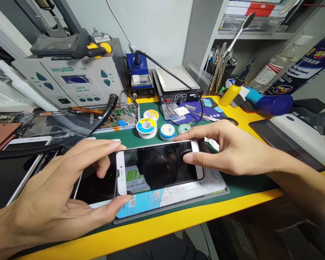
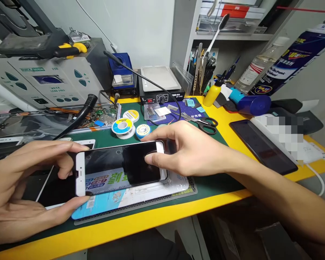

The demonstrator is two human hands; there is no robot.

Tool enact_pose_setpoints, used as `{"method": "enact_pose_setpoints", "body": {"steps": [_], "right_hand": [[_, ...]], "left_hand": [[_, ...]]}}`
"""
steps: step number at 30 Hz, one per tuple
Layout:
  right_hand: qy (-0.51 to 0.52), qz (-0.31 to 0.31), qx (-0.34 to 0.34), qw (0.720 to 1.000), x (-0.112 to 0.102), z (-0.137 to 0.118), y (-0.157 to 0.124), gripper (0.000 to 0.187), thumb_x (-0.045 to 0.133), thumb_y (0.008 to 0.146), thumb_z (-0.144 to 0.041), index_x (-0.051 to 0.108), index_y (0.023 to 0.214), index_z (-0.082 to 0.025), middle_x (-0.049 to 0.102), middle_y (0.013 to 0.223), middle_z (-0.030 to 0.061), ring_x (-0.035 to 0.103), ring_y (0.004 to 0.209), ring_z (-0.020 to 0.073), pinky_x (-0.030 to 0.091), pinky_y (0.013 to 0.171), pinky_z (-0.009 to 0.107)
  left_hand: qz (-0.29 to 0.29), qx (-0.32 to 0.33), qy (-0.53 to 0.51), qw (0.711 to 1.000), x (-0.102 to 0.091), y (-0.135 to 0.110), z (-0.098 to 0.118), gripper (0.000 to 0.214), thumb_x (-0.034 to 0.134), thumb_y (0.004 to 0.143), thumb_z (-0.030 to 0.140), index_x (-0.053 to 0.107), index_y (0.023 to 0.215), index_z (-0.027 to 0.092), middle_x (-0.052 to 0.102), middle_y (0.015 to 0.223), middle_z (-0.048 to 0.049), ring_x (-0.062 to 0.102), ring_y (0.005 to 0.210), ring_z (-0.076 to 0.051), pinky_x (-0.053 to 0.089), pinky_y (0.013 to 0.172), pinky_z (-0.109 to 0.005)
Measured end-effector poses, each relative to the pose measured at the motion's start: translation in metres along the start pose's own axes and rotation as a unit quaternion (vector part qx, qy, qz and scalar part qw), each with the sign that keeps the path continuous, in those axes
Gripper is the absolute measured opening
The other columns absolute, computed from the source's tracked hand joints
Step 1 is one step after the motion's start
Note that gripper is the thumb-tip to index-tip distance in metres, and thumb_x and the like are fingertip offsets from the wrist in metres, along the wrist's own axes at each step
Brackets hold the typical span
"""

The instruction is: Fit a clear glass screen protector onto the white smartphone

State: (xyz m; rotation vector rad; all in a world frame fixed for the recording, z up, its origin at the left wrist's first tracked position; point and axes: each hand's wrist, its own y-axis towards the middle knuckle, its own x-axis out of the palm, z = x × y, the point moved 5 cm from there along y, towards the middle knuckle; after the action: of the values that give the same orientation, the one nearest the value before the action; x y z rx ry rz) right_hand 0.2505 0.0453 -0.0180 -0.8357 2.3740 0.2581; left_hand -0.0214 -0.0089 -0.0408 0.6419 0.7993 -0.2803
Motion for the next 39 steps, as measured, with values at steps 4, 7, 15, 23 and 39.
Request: {"method": "enact_pose_setpoints", "body": {"steps": [4,7,15,23,39], "right_hand": [[0.075,-0.009,0.042,0.996,0.004,0.002,0.001,0.021,0.080,0.079,-0.035,0.080,0.094,-0.020,0.075,0.083,0.0004,0.065,0.069,0.0164,0.049,0.059,0.026],[0.188,0.005,0.069,0.980,0.002,0.004,0.000,0.020,0.086,0.071,-0.034,0.076,0.079,-0.018,0.070,0.071,-0.0004,0.059,0.059,0.0131,0.045,0.055,0.026],[0.379,0.158,0.015,0.912,0.001,0.001,-0.005,0.034,0.090,0.064,-0.040,0.067,0.070,-0.015,0.062,0.068,-0.0012,0.053,0.058,0.0103,0.043,0.057,0.026],[0.439,0.181,-0.002,0.880,0.013,0.009,-0.014,0.041,0.089,0.067,-0.037,0.054,0.076,-0.019,0.052,0.057,-0.0089,0.047,0.051,0.0079,0.040,0.052,0.023],[0.395,-0.009,0.005,0.918,0.025,-0.003,-0.019,0.025,0.084,0.076,-0.027,0.061,0.082,-0.017,0.051,0.073,-0.0039,0.044,0.066,0.0100,0.039,0.061,0.023]], "left_hand": [[0.008,0.031,0.075,0.997,-0.004,0.003,0.007,0.086,0.085,0.069,0.026,0.047,0.147,0.028,0.063,0.093,0.0009,0.060,0.075,-0.017,0.056,0.082,-0.035],[0.037,0.035,0.055,0.997,-0.012,0.007,0.016,0.092,0.084,0.069,0.018,0.043,0.150,0.032,0.065,0.115,-0.0048,0.062,0.081,-0.017,0.058,0.082,-0.036],[0.138,-0.158,-0.313,0.926,0.007,0.045,0.054,0.048,0.074,0.085,0.031,0.059,0.128,0.017,0.070,0.115,-0.0112,0.068,0.098,-0.026,0.062,0.075,-0.035],[0.128,-0.197,-0.340,0.911,0.059,0.087,0.073,0.036,0.077,0.083,0.038,0.064,0.106,0.014,0.073,0.107,-0.0102,0.069,0.098,-0.025,0.056,0.087,-0.036],[0.053,-0.243,-0.355,0.901,0.055,0.071,0.065,0.037,0.064,0.092,0.047,0.065,0.069,0.018,0.064,0.067,0.0001,0.064,0.074,-0.020,0.052,0.073,-0.032]]}}
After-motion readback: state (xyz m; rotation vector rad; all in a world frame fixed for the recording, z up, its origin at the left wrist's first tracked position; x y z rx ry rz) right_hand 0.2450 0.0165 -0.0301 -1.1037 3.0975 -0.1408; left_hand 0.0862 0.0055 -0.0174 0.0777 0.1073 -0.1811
